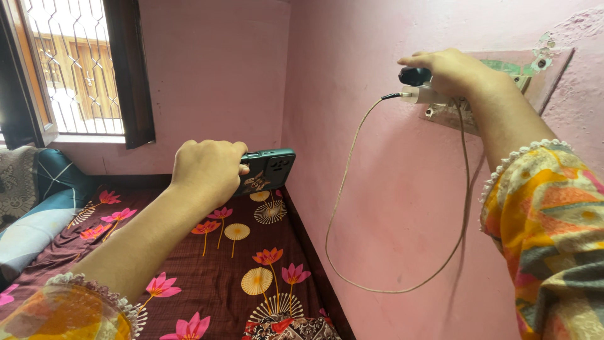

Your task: The person arranges a floral pillow on a sofa, smooths a sofa cover, and moves a patchwork pillow and a black cloth from a bed to a chair. The person then smooths the bedsheet, plugs a phone into a wall socket, and places the phone on a table. Finally, the person folds and places a patterned cloth on the sofa and smooths the bedsheet again.

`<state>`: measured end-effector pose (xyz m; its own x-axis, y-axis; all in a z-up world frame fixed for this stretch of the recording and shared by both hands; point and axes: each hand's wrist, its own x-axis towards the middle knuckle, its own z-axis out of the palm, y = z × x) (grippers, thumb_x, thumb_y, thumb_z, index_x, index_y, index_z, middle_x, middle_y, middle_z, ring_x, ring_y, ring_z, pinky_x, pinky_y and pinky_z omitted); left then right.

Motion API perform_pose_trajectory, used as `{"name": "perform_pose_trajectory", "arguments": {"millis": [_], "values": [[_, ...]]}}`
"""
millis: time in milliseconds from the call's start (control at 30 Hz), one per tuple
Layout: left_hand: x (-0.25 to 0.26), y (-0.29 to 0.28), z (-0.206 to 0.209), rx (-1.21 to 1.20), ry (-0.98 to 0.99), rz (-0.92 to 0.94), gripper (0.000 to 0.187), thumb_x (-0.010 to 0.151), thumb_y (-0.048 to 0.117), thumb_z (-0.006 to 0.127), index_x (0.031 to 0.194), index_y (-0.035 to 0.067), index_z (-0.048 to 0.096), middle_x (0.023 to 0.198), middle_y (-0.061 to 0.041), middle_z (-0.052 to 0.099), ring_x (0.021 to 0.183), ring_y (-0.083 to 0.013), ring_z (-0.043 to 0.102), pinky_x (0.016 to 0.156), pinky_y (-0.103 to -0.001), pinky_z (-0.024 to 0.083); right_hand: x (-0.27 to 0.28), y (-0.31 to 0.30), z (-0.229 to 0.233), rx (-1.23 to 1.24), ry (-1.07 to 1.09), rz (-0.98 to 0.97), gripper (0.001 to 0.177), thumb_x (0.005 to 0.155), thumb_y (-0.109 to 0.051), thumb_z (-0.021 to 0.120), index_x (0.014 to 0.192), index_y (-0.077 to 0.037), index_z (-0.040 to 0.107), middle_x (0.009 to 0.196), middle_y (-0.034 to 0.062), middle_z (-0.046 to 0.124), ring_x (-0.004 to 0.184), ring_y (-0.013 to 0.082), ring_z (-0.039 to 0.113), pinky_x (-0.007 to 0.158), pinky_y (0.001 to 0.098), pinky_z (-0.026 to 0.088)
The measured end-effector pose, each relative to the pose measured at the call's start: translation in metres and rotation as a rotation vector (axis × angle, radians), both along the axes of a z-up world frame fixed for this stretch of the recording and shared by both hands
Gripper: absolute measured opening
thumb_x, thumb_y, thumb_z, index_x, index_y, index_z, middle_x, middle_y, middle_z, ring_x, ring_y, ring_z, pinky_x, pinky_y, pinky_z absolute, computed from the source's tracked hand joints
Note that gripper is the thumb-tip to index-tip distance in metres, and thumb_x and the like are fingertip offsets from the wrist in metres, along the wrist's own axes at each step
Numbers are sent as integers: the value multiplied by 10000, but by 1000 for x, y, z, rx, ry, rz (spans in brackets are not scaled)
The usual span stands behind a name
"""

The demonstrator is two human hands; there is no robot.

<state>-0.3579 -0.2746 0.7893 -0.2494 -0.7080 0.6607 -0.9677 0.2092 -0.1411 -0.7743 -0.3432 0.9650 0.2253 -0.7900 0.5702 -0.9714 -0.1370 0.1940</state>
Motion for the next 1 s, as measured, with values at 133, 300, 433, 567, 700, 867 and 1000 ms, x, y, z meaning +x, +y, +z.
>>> {"name": "perform_pose_trajectory", "arguments": {"millis": [133,300,433,567,700,867,1000], "values": [[3,1,2,-10,1,8,258,966,407,602,1030,188,722,840,-44,751,836,-257,730,752,-425,507,4,6,3,-163,86,187,981,649,226,545,1502,-259,529,1548,116,482,1358,346,496,1075,449,414],[12,9,2,-50,5,12,275,969,419,607,1012,175,725,807,-61,745,823,-268,729,729,-432,502,32,7,4,-266,231,246,875,712,126,575,1502,-248,540,1584,108,457,1424,333,423,1138,431,355],[25,26,2,-99,43,-24,256,957,397,618,977,168,731,793,-67,743,805,-287,725,726,-455,492,71,25,-10,-375,422,284,843,749,93,540,1543,-188,532,1603,142,469,1459,335,425,1208,406,338],[49,57,-8,-138,58,-25,249,948,391,634,955,162,731,791,-80,742,810,-304,722,740,-467,489,143,61,-57,-280,358,539,797,757,69,526,1530,-122,500,1584,159,464,1482,308,400,1246,425,272],[81,102,-26,-121,64,6,232,945,383,646,974,169,732,779,-99,739,812,-307,721,742,-475,490,238,107,-124,-60,304,755,811,745,-78,663,1522,-88,432,1549,151,466,1453,317,389,1212,443,247],[147,171,-64,-195,98,4,228,866,351,700,981,157,734,818,-76,745,823,-305,710,707,-498,483,352,163,-186,126,189,1028,945,751,-314,805,1538,-30,366,1481,209,497,1300,393,502,1094,495,383],[212,238,-101,-170,88,112,215,884,333,703,992,150,727,844,-64,737,831,-300,702,736,-472,500,435,196,-219,304,136,1016,757,845,-382,731,1524,-160,480,1333,139,647,1227,341,604,1062,475,460]]}}
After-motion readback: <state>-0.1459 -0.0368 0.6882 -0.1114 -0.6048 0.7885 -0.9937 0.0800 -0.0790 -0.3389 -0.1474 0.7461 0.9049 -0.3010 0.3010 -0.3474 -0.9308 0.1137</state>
